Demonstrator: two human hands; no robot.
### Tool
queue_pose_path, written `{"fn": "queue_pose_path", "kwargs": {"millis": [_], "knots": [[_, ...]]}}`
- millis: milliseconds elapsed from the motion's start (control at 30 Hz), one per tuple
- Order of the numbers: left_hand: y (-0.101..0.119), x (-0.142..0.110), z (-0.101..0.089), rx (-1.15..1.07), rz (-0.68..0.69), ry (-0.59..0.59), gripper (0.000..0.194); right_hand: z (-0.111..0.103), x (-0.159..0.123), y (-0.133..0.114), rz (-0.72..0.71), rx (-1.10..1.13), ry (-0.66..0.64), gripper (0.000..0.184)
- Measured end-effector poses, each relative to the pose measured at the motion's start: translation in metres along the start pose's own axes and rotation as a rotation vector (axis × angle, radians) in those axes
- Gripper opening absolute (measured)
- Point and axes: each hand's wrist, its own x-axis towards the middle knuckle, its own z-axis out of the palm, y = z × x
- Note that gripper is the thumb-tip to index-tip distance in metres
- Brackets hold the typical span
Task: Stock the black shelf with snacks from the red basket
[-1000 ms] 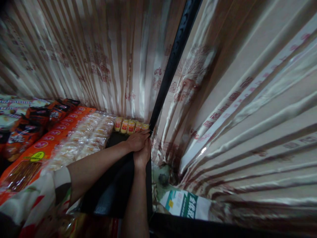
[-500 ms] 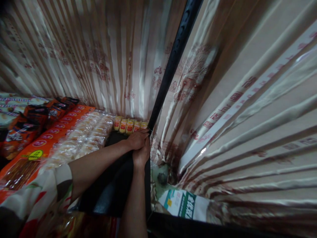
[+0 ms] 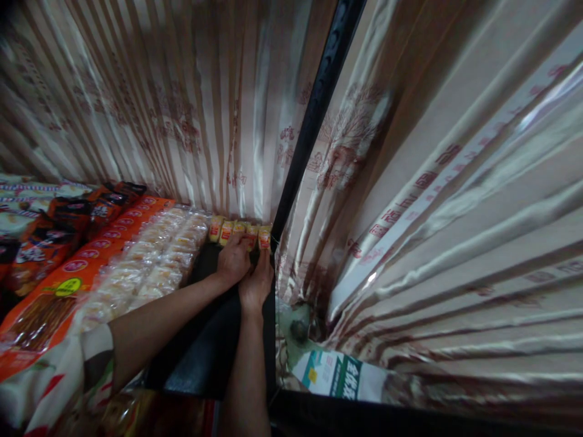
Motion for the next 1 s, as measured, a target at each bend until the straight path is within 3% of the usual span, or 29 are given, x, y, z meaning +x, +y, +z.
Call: {"fn": "queue_pose_path", "kwargs": {"millis": [133, 300, 500, 733, 833, 1000], "knots": [[-0.008, -0.004, 0.009, -0.034, -0.028, -0.084, 0.032, 0.006, -0.002, 0.001, 0.042, -0.035, -0.024, 0.055], [-0.012, -0.002, 0.014, -0.108, -0.001, -0.088, 0.036, 0.005, -0.003, -0.001, 0.037, -0.028, -0.022, 0.051], [-0.016, 0.002, 0.015, -0.117, 0.074, -0.139, 0.036, 0.001, -0.003, -0.006, 0.158, -0.020, 0.099, 0.048], [-0.016, 0.005, 0.011, -0.105, 0.110, -0.189, 0.038, -0.004, -0.002, -0.013, 0.159, 0.029, -0.005, 0.050], [-0.012, 0.007, 0.010, -0.057, 0.184, -0.204, 0.039, -0.007, 0.002, -0.013, 0.257, 0.095, 0.095, 0.044], [-0.001, 0.014, 0.012, 0.127, 0.365, -0.369, 0.042, -0.011, 0.005, -0.015, 0.369, 0.237, 0.230, 0.034]]}}
